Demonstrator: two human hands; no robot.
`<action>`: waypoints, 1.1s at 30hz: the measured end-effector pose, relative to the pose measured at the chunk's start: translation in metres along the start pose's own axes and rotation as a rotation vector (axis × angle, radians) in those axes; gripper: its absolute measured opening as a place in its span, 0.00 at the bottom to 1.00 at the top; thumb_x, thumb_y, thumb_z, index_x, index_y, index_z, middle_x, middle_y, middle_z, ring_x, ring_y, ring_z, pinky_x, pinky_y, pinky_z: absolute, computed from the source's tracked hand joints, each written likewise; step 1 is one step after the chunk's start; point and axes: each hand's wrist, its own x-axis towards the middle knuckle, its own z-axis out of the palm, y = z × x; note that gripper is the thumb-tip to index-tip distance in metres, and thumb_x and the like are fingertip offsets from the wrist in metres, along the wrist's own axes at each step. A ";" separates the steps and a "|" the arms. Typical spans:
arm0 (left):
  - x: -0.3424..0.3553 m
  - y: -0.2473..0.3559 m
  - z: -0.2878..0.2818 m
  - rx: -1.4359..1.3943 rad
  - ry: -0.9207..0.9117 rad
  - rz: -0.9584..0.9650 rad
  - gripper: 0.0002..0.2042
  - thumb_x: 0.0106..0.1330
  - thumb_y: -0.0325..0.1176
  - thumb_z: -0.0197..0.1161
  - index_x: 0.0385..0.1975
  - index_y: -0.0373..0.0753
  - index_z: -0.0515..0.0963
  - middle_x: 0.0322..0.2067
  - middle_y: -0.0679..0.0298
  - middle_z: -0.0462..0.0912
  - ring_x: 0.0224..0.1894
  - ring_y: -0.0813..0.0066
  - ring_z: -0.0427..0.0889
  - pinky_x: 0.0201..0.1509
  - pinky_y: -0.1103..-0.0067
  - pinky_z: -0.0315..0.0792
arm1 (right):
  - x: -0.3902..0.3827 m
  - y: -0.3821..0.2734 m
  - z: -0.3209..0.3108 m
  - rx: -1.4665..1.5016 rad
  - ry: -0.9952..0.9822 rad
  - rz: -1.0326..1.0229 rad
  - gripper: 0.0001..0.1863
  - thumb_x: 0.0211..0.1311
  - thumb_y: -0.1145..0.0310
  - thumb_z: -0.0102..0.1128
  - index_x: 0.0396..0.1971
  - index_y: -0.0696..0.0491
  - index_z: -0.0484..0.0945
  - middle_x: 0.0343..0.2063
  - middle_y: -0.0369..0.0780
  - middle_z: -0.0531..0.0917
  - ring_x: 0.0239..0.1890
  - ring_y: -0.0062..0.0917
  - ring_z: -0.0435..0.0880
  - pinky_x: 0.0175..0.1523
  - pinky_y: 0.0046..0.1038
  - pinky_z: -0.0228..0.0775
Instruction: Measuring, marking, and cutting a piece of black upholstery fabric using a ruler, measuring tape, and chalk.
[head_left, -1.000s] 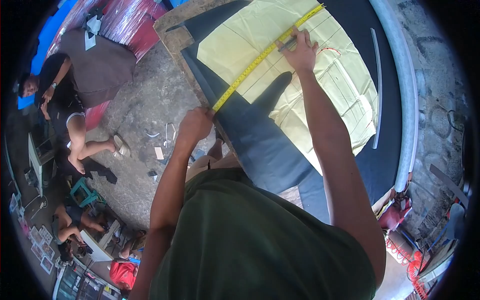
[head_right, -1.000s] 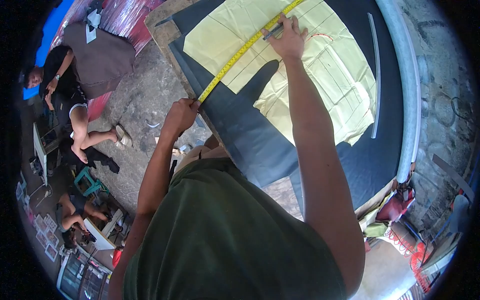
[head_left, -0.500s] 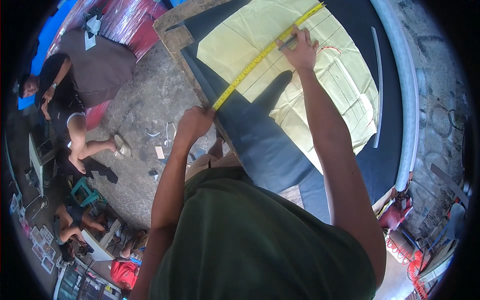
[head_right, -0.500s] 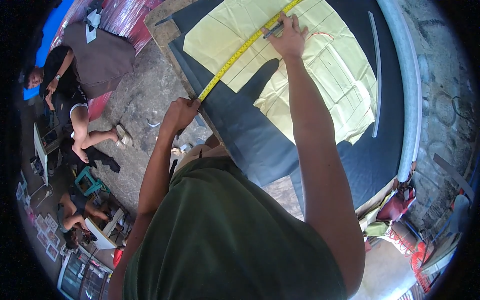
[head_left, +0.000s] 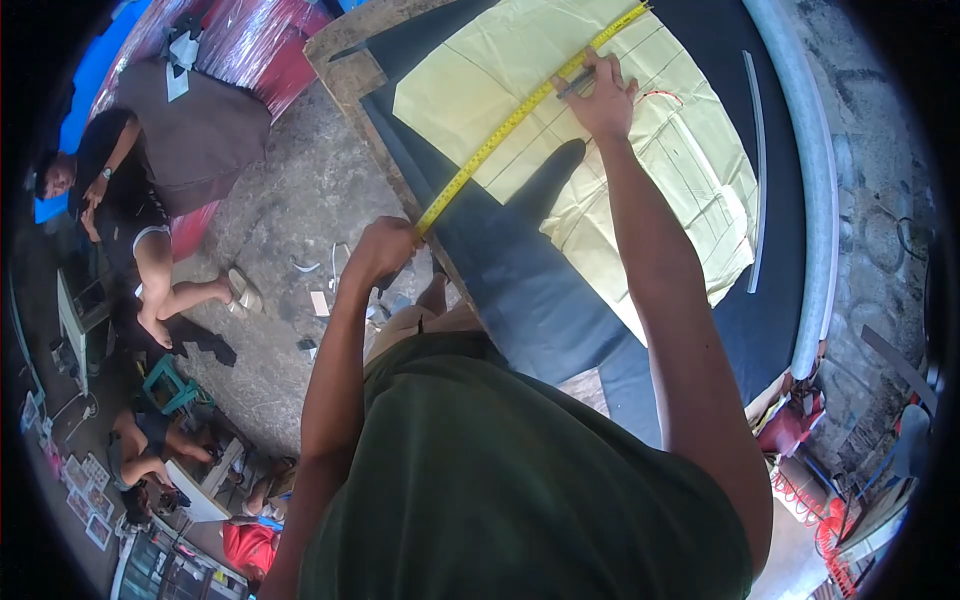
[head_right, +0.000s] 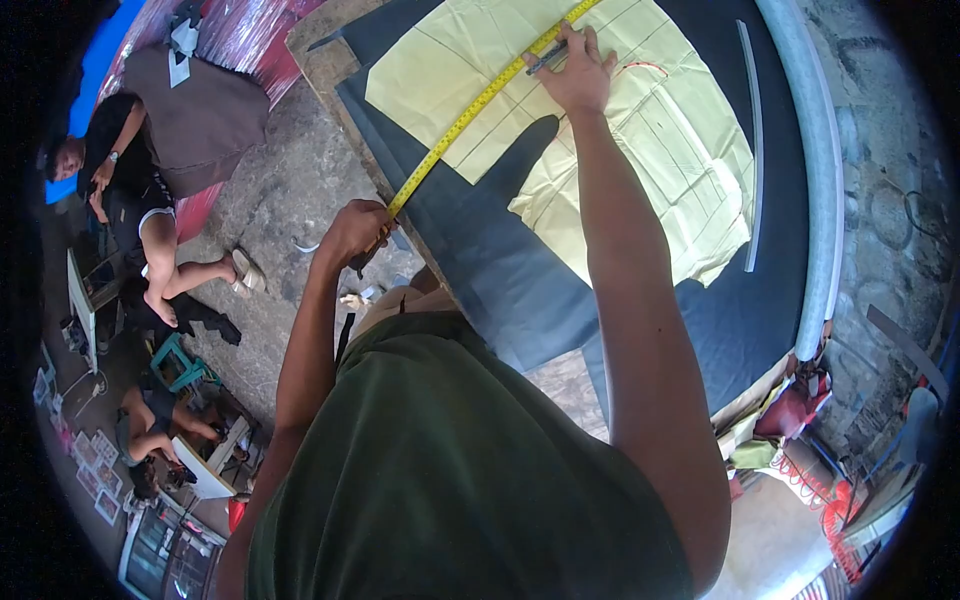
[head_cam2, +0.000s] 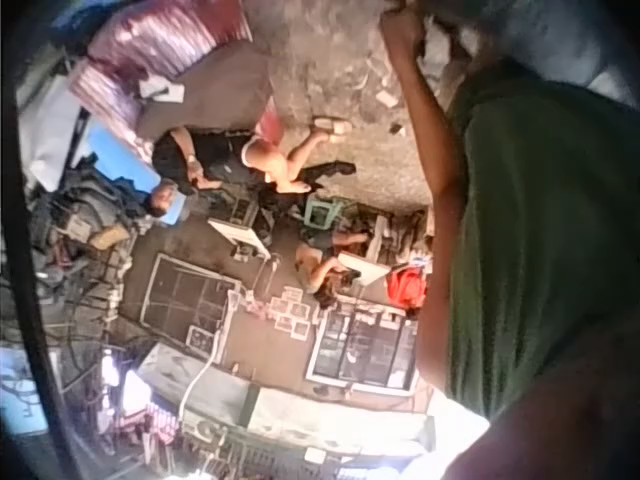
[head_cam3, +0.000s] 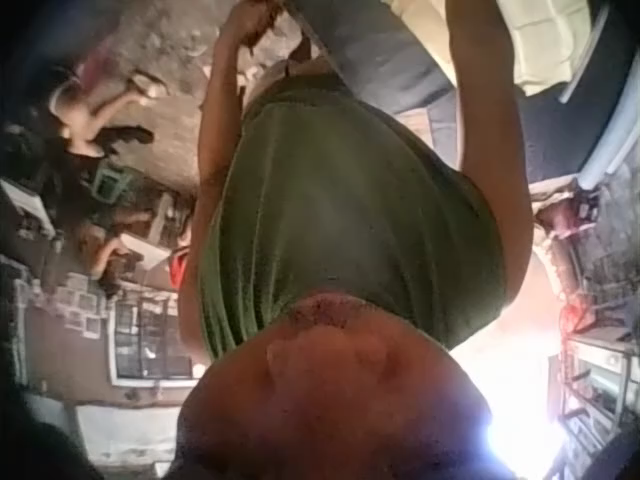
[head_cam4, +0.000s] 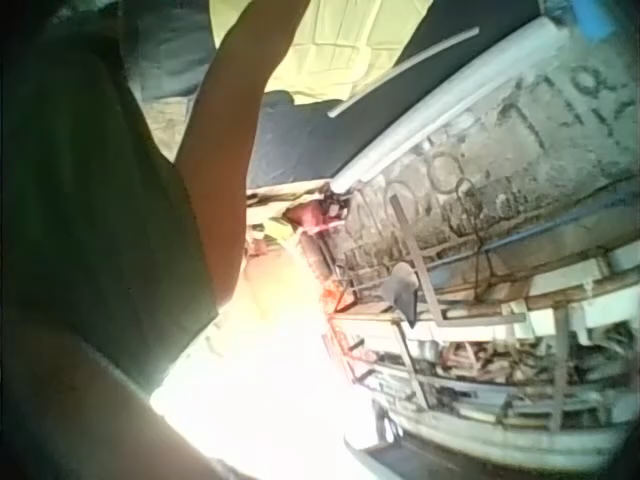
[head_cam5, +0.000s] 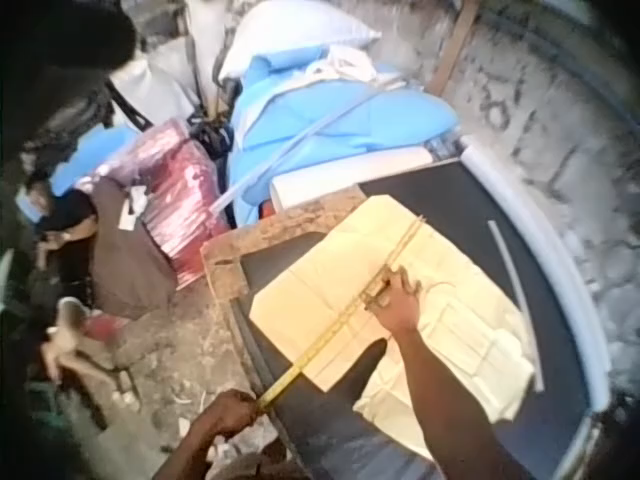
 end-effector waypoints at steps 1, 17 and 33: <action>0.000 0.001 -0.001 -0.024 -0.005 -0.013 0.17 0.66 0.39 0.59 0.34 0.28 0.86 0.28 0.54 0.84 0.29 0.59 0.79 0.37 0.70 0.73 | 0.000 0.000 -0.001 -0.004 0.003 0.003 0.46 0.55 0.30 0.70 0.69 0.39 0.70 0.60 0.26 0.79 0.74 0.26 0.69 0.79 0.54 0.43; 0.030 -0.025 0.005 -0.298 -0.050 0.185 0.11 0.65 0.32 0.58 0.32 0.31 0.83 0.23 0.59 0.80 0.24 0.68 0.78 0.31 0.75 0.73 | 0.011 -0.014 -0.029 0.067 -0.163 0.068 0.40 0.54 0.33 0.71 0.62 0.40 0.72 0.61 0.30 0.81 0.73 0.35 0.70 0.78 0.66 0.43; -0.085 -0.049 0.075 -0.256 -0.207 0.206 0.07 0.71 0.28 0.57 0.35 0.34 0.82 0.22 0.62 0.80 0.23 0.73 0.80 0.30 0.79 0.75 | -0.362 -0.036 -0.218 0.557 0.189 0.240 0.45 0.60 0.55 0.74 0.74 0.54 0.62 0.59 0.44 0.80 0.53 0.39 0.83 0.72 0.50 0.63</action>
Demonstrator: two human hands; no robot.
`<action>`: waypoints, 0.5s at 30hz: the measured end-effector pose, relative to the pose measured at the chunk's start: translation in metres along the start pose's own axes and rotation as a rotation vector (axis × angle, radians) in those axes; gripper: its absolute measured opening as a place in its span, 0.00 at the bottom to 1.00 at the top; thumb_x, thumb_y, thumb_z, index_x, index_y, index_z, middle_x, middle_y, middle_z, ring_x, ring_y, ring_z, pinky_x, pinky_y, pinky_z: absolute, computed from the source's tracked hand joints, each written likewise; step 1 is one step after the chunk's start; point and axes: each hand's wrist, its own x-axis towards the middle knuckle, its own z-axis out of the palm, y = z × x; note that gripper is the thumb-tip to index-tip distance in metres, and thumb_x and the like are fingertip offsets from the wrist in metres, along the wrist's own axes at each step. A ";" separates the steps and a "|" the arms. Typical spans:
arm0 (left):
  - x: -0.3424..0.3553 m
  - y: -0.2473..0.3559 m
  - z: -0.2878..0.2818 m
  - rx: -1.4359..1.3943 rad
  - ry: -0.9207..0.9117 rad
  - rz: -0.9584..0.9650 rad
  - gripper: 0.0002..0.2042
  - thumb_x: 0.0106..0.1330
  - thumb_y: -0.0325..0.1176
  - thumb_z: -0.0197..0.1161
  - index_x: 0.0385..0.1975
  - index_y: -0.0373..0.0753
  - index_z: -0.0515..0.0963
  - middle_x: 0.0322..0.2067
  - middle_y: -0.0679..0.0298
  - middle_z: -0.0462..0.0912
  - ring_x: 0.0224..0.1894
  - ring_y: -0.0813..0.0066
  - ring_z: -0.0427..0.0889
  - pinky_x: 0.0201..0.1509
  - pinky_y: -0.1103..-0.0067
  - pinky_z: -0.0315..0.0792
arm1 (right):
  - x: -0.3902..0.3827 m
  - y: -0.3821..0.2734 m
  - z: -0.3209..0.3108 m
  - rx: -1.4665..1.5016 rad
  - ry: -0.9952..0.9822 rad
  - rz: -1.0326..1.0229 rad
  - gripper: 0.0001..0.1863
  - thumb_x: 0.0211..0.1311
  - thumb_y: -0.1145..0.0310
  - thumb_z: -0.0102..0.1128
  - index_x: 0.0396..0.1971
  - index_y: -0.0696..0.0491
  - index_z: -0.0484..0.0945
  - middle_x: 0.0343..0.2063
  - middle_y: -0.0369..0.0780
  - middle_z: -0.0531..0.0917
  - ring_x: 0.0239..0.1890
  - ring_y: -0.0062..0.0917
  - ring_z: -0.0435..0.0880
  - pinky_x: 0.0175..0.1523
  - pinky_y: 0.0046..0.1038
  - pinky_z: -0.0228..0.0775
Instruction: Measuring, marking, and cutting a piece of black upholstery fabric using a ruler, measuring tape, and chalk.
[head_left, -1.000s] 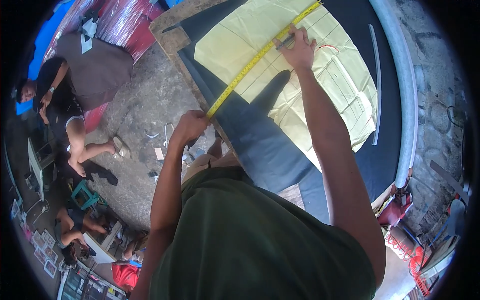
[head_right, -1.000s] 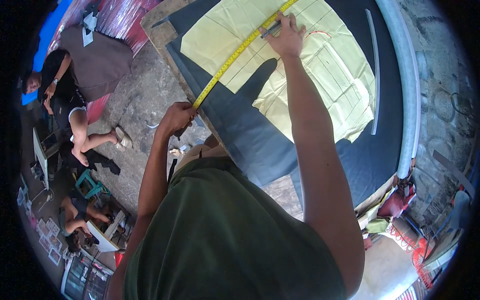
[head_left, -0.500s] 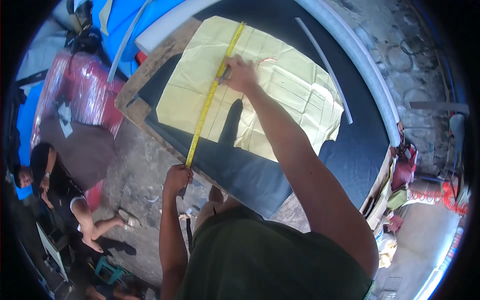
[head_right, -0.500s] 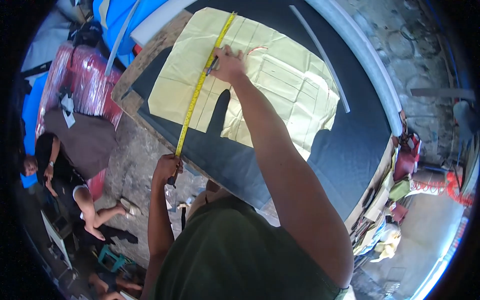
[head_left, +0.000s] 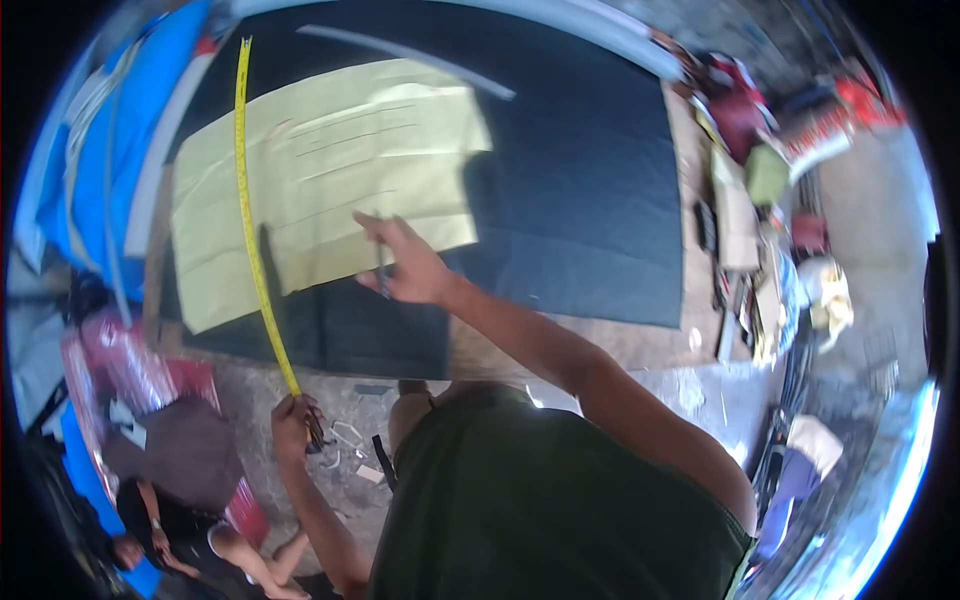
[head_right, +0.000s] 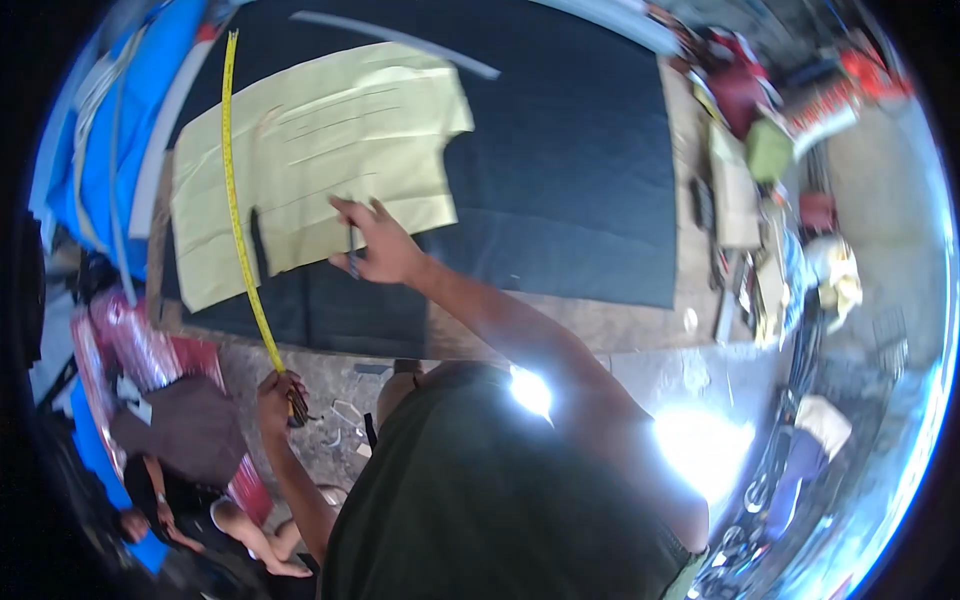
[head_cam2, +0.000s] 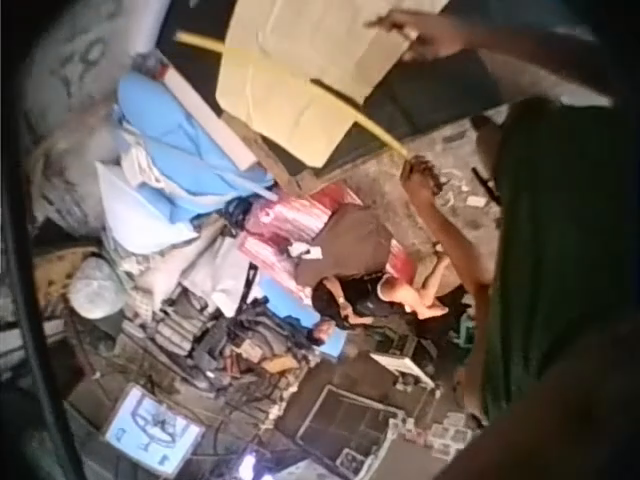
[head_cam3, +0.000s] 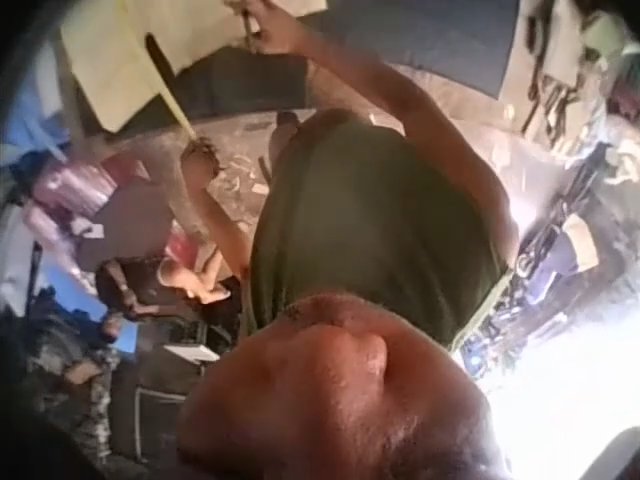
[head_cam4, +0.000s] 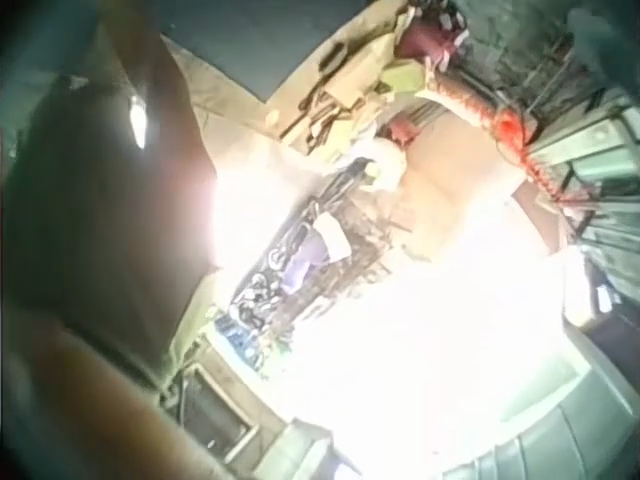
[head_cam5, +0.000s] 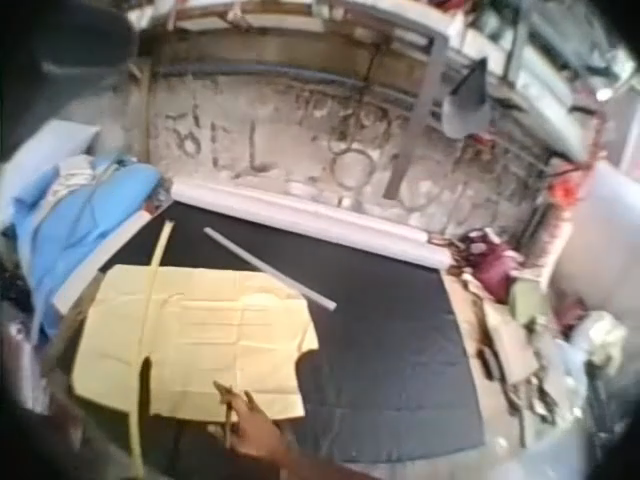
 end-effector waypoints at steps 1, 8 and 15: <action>-0.015 0.001 0.030 0.010 -0.050 -0.030 0.07 0.71 0.29 0.58 0.35 0.34 0.82 0.22 0.63 0.80 0.23 0.73 0.79 0.30 0.80 0.74 | -0.052 0.008 -0.032 -0.009 0.075 0.079 0.44 0.61 0.55 0.73 0.73 0.55 0.63 0.58 0.44 0.80 0.53 0.39 0.83 0.71 0.48 0.63; -0.058 -0.028 0.283 0.237 -0.390 -0.149 0.08 0.76 0.31 0.57 0.37 0.36 0.82 0.23 0.63 0.81 0.22 0.73 0.81 0.26 0.79 0.72 | -0.340 0.076 -0.196 -0.356 0.364 0.513 0.37 0.62 0.52 0.69 0.65 0.57 0.69 0.64 0.47 0.78 0.62 0.43 0.79 0.74 0.55 0.56; -0.066 -0.038 0.436 0.404 -0.427 -0.188 0.12 0.80 0.36 0.53 0.36 0.37 0.80 0.24 0.61 0.81 0.21 0.71 0.82 0.26 0.77 0.75 | -0.468 0.111 -0.231 -0.631 0.441 0.589 0.37 0.63 0.56 0.67 0.67 0.58 0.67 0.67 0.48 0.77 0.73 0.43 0.72 0.77 0.68 0.45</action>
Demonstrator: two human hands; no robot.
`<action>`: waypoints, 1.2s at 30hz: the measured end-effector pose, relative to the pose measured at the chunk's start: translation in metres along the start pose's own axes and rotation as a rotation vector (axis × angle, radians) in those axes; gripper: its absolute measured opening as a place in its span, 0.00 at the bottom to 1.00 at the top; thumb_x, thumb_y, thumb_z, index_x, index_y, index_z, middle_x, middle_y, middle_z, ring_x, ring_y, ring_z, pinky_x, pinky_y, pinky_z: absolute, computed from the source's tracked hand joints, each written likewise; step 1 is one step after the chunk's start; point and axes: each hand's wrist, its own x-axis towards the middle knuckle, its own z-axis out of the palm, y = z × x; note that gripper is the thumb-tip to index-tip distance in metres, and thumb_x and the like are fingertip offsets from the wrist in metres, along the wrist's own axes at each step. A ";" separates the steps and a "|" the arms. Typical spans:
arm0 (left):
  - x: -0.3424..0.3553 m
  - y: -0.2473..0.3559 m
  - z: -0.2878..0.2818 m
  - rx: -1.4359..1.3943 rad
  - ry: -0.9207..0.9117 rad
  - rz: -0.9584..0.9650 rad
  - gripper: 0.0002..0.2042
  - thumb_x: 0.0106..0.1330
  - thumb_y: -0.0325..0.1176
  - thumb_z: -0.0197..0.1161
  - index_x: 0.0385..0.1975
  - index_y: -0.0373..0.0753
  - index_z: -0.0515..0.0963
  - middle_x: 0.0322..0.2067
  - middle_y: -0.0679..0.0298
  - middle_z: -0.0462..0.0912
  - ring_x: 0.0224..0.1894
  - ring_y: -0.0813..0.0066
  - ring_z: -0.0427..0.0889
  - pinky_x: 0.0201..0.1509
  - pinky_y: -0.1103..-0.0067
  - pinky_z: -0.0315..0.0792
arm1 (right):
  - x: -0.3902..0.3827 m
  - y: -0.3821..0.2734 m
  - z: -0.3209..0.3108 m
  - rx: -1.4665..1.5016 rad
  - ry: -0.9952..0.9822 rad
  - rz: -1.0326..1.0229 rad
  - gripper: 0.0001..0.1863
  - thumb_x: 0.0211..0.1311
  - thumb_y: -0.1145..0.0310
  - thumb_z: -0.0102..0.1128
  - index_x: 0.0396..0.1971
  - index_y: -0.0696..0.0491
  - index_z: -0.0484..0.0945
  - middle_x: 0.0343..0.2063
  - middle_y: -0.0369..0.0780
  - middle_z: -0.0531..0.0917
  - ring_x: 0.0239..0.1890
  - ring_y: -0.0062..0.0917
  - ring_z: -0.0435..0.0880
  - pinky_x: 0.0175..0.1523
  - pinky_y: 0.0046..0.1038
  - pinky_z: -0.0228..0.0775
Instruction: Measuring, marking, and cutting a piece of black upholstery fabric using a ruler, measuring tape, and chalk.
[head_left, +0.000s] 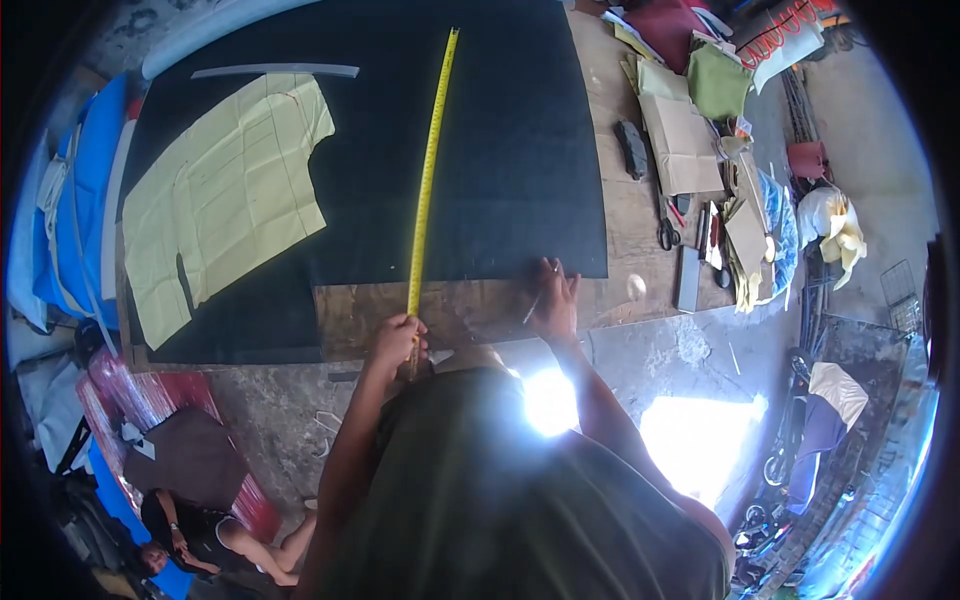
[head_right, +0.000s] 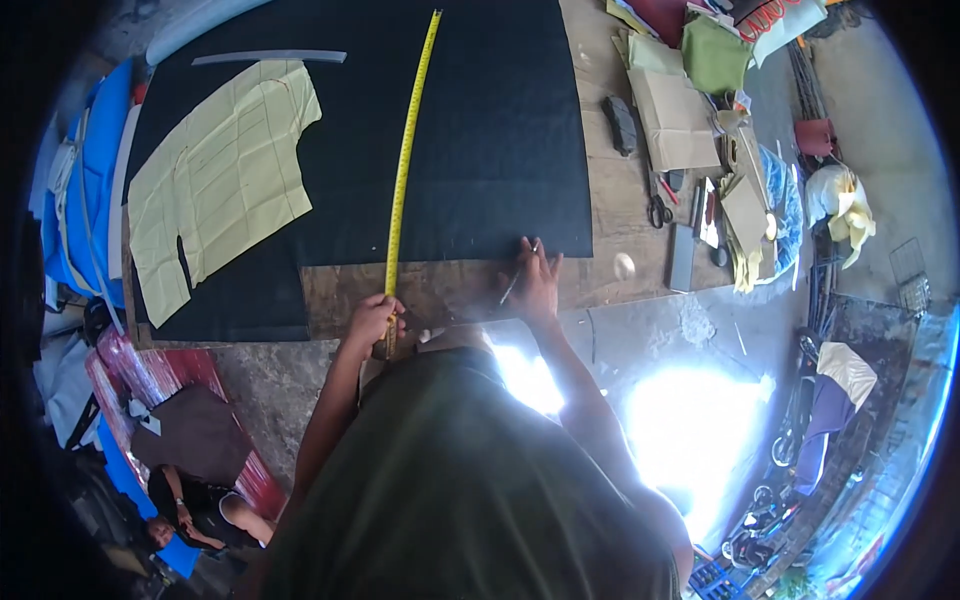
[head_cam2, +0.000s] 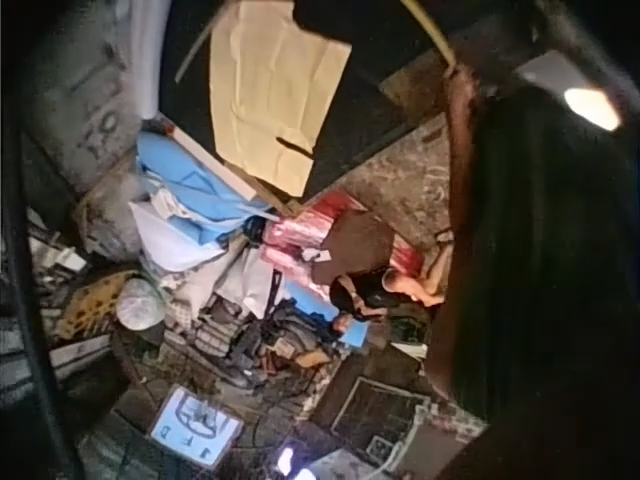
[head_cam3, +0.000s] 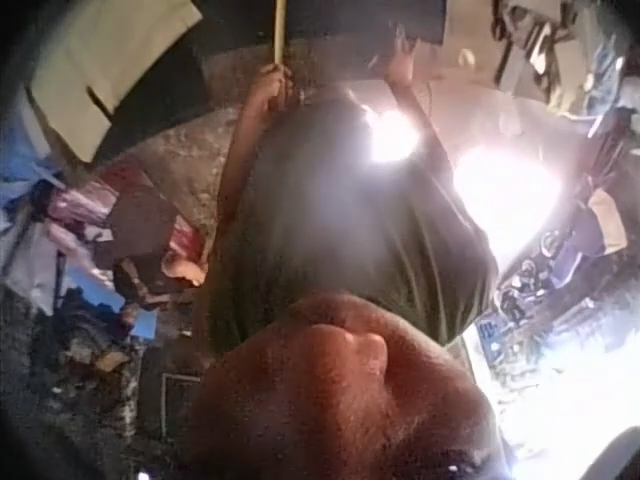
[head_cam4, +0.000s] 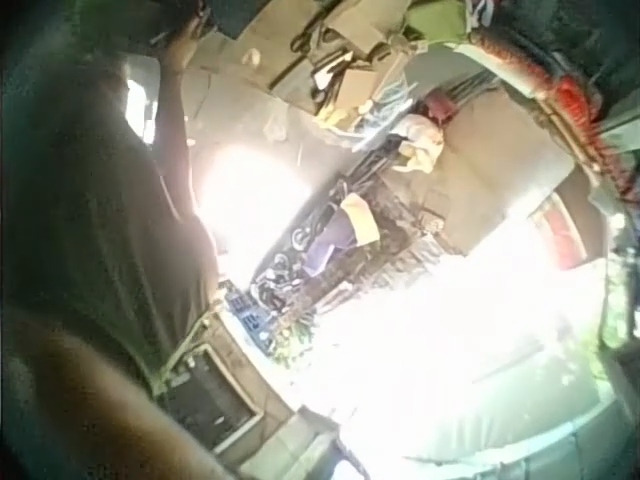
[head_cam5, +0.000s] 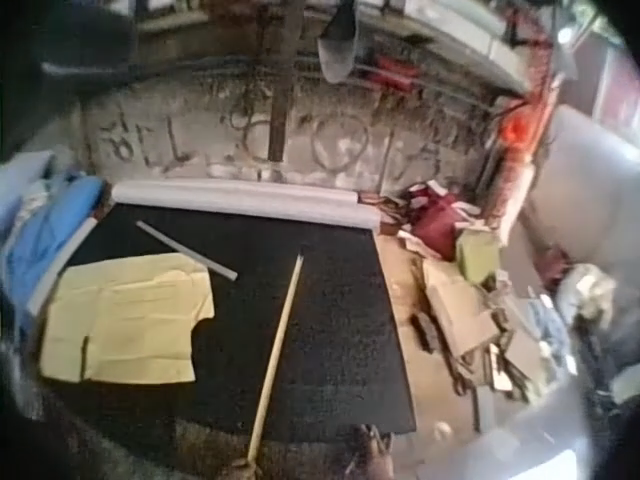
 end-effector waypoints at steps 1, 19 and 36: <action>0.005 0.006 0.009 0.005 -0.011 0.000 0.12 0.80 0.36 0.53 0.36 0.37 0.80 0.23 0.61 0.81 0.20 0.71 0.81 0.26 0.77 0.75 | -0.004 0.008 -0.001 -0.015 0.024 0.005 0.36 0.64 0.56 0.66 0.67 0.58 0.67 0.67 0.48 0.77 0.74 0.43 0.71 0.77 0.68 0.45; 0.047 0.007 0.134 -0.015 0.102 -0.097 0.14 0.77 0.36 0.51 0.31 0.36 0.79 0.21 0.60 0.80 0.19 0.67 0.79 0.25 0.71 0.74 | 0.073 0.051 -0.040 0.314 0.131 -0.166 0.13 0.59 0.64 0.73 0.35 0.51 0.75 0.44 0.39 0.92 0.42 0.37 0.92 0.77 0.56 0.56; 0.033 0.032 0.183 0.213 0.411 -0.169 0.17 0.76 0.38 0.53 0.28 0.34 0.82 0.19 0.57 0.80 0.22 0.62 0.81 0.28 0.68 0.75 | 0.212 0.013 0.042 0.188 -0.409 -0.672 0.35 0.49 0.40 0.78 0.47 0.50 0.74 0.72 0.40 0.73 0.81 0.41 0.57 0.80 0.60 0.44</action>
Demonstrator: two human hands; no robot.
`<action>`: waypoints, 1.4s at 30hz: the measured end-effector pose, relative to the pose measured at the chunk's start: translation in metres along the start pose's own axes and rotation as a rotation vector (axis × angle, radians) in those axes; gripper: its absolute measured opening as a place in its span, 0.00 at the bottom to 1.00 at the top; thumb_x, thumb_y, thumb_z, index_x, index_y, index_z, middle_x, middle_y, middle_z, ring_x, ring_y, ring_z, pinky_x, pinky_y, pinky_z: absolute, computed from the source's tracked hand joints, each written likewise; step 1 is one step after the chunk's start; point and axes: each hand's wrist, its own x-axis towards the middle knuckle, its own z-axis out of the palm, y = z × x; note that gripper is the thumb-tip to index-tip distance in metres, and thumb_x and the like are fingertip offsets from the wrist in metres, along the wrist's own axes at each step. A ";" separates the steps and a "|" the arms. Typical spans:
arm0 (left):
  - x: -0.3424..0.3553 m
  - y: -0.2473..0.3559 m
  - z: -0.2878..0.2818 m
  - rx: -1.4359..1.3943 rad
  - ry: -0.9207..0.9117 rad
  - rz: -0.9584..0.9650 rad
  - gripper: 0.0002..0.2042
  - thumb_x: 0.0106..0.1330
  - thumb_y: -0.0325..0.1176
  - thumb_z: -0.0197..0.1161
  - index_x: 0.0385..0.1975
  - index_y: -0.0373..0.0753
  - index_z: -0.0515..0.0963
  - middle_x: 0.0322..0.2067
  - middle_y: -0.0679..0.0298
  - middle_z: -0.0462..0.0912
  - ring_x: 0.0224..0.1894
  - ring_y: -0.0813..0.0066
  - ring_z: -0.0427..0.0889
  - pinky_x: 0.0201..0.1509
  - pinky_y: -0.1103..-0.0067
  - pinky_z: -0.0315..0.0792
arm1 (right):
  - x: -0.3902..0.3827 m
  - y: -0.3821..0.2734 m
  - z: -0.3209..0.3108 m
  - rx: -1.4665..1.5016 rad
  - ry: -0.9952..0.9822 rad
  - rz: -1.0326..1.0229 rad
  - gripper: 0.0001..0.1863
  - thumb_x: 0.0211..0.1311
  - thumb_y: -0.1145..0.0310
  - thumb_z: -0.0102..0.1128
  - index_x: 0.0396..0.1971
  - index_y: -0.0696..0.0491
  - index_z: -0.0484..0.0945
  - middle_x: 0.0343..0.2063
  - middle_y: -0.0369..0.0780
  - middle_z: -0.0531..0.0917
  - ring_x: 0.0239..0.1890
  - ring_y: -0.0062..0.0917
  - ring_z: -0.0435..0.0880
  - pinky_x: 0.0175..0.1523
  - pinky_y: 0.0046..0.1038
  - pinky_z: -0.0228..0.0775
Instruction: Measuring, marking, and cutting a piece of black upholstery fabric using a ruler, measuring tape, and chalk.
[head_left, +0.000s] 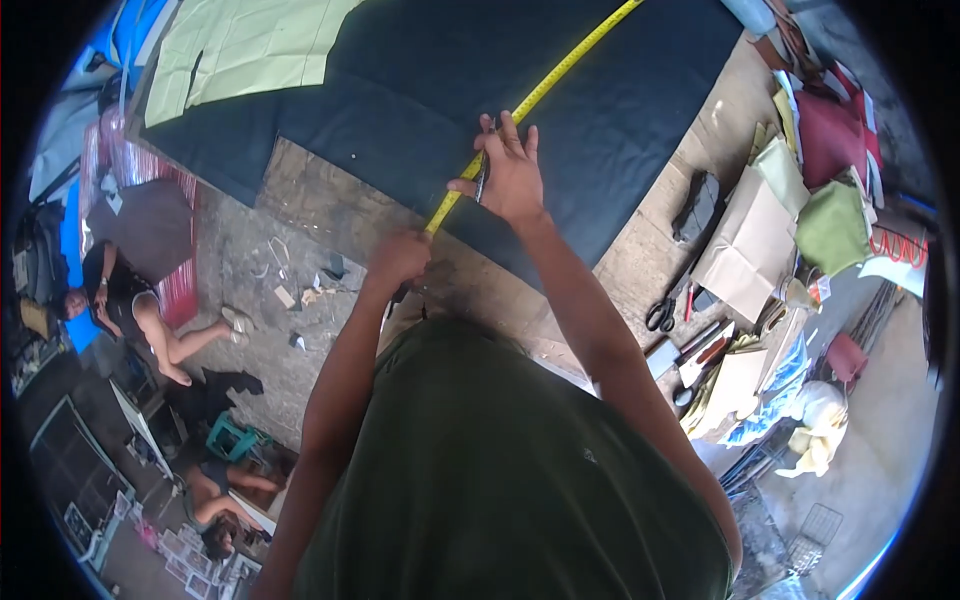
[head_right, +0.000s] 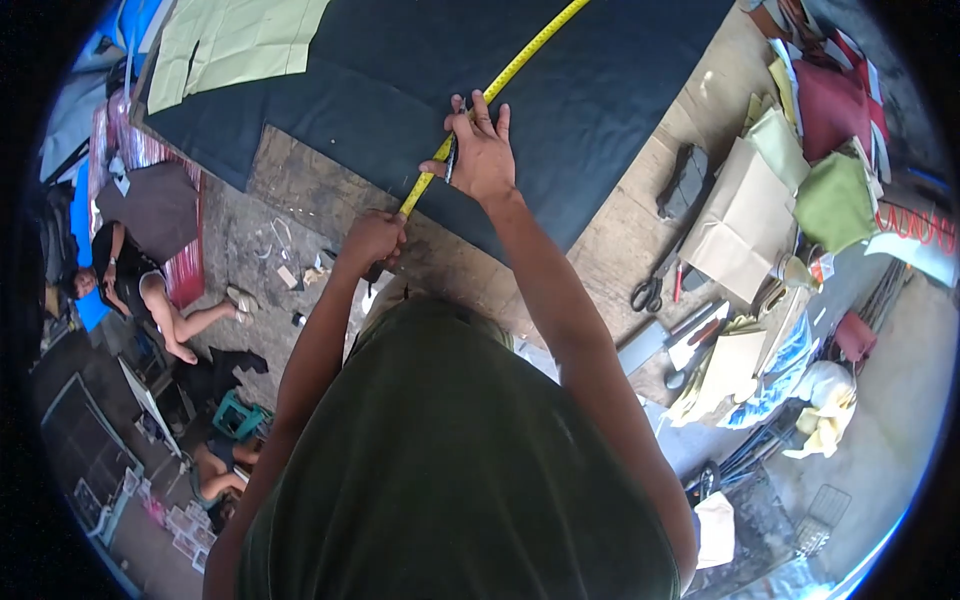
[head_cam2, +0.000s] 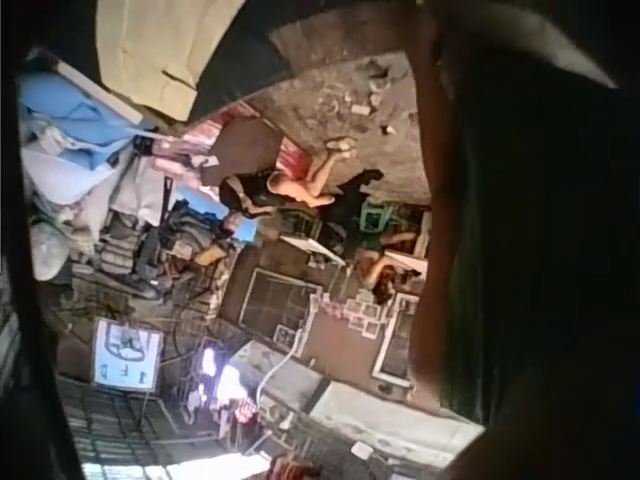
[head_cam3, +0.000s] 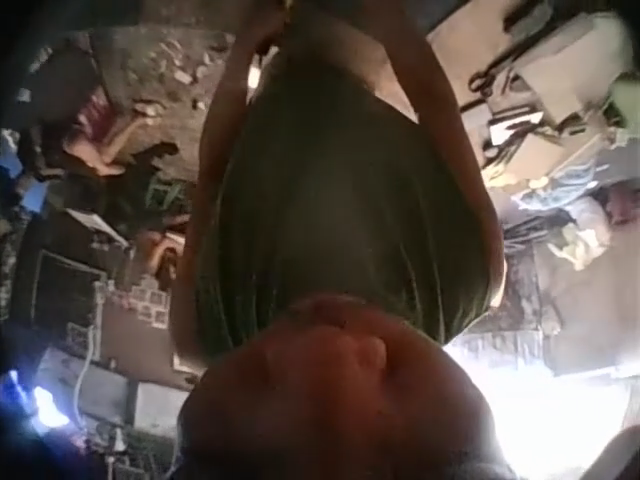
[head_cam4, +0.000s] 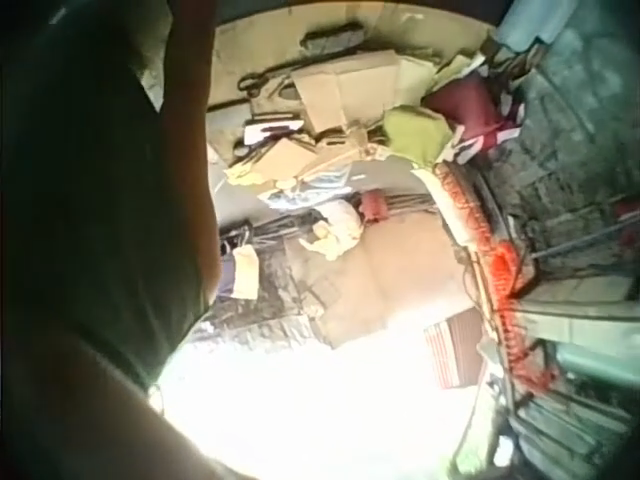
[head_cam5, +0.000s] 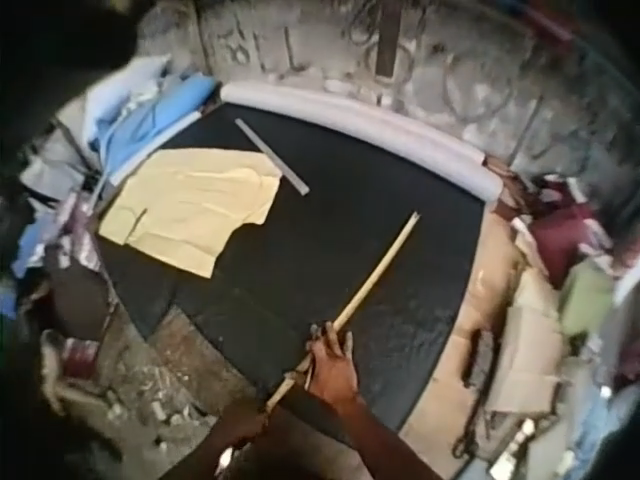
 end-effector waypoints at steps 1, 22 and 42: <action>-0.002 0.000 0.003 0.018 0.007 -0.002 0.18 0.76 0.38 0.54 0.28 0.34 0.82 0.18 0.57 0.80 0.23 0.62 0.81 0.28 0.68 0.75 | -0.001 0.002 0.000 0.001 -0.018 0.002 0.37 0.48 0.38 0.78 0.48 0.49 0.74 0.73 0.39 0.72 0.83 0.41 0.53 0.80 0.60 0.42; -0.022 -0.027 0.042 0.549 0.363 0.137 0.17 0.77 0.42 0.53 0.41 0.37 0.86 0.39 0.49 0.88 0.38 0.43 0.86 0.39 0.56 0.79 | -0.002 0.009 0.006 0.007 0.000 -0.040 0.35 0.54 0.37 0.72 0.50 0.48 0.74 0.75 0.39 0.69 0.84 0.40 0.50 0.82 0.61 0.34; -0.026 -0.017 0.041 0.335 0.313 -0.029 0.14 0.74 0.40 0.56 0.39 0.40 0.87 0.36 0.47 0.89 0.36 0.40 0.86 0.39 0.55 0.79 | 0.017 0.033 -0.033 0.902 0.441 0.206 0.12 0.75 0.64 0.64 0.48 0.54 0.76 0.53 0.45 0.87 0.56 0.31 0.86 0.61 0.36 0.76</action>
